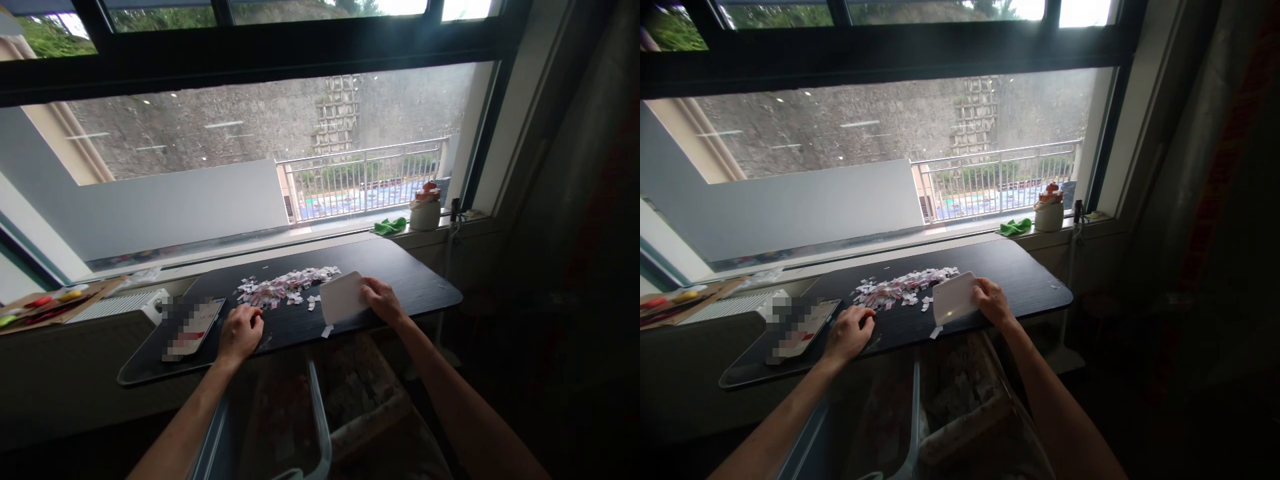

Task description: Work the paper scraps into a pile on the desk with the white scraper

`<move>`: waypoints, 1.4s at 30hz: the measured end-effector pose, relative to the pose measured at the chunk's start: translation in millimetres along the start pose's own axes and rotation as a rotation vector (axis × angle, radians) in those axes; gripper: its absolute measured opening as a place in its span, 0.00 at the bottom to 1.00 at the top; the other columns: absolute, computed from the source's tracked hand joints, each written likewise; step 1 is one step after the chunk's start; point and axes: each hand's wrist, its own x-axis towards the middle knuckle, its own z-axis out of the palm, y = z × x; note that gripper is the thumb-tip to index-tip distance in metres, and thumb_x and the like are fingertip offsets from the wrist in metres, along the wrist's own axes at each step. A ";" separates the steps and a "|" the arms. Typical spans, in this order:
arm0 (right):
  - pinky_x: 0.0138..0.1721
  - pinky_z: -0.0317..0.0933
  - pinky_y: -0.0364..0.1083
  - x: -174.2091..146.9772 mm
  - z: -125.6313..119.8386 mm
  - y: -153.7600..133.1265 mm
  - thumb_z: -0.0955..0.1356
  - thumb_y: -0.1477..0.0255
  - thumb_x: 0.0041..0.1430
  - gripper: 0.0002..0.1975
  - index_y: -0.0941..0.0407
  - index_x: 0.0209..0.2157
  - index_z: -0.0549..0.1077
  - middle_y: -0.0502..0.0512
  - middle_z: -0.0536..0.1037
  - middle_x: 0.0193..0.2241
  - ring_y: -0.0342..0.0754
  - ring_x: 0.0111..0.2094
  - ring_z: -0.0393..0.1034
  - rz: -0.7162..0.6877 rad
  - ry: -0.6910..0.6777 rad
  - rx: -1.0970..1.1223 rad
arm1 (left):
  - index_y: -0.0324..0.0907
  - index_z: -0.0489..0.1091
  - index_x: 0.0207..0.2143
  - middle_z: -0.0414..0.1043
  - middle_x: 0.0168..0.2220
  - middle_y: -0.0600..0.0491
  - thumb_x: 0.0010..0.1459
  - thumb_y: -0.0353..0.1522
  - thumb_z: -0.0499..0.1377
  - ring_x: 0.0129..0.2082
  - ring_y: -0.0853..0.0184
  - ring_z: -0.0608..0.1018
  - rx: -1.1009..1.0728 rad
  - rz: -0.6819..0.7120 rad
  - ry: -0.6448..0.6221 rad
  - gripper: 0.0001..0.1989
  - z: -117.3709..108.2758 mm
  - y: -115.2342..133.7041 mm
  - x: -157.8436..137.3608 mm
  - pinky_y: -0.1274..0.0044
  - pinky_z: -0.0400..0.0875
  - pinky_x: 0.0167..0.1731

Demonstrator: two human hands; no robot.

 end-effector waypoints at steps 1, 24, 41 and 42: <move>0.36 0.62 0.45 -0.4 -0.6 -1.4 0.61 0.68 0.49 0.17 0.58 0.37 0.75 0.55 0.78 0.33 0.49 0.35 0.70 -0.004 -0.024 0.006 | 0.42 0.70 0.30 0.71 0.33 0.50 0.51 0.32 0.48 0.37 0.61 0.70 0.000 0.001 0.001 0.11 0.0 0.1 0.0 0.71 0.66 0.39; 0.30 0.65 0.44 12.7 11.2 -1.5 0.63 0.64 0.48 0.19 0.59 0.39 0.72 0.54 0.77 0.28 0.47 0.29 0.71 0.010 0.015 0.139 | 0.42 0.70 0.29 0.71 0.33 0.50 0.52 0.31 0.48 0.35 0.62 0.70 0.001 0.000 0.009 0.11 1.4 1.7 -1.1 0.71 0.66 0.40; 0.32 0.64 0.45 8.2 17.5 -10.8 0.62 0.65 0.48 0.18 0.59 0.39 0.72 0.54 0.77 0.30 0.47 0.31 0.70 -0.061 0.001 0.122 | 0.42 0.70 0.29 0.71 0.33 0.49 0.52 0.31 0.49 0.36 0.61 0.70 0.001 -0.015 -0.008 0.11 -1.8 4.6 -0.7 0.71 0.66 0.40; 0.32 0.64 0.45 7.6 16.8 -11.4 0.61 0.65 0.48 0.18 0.59 0.38 0.72 0.54 0.77 0.30 0.48 0.32 0.70 -0.065 0.013 0.100 | 0.41 0.70 0.29 0.71 0.33 0.49 0.52 0.31 0.49 0.36 0.61 0.70 0.001 -0.014 -0.007 0.11 -1.6 4.4 -0.8 0.71 0.66 0.40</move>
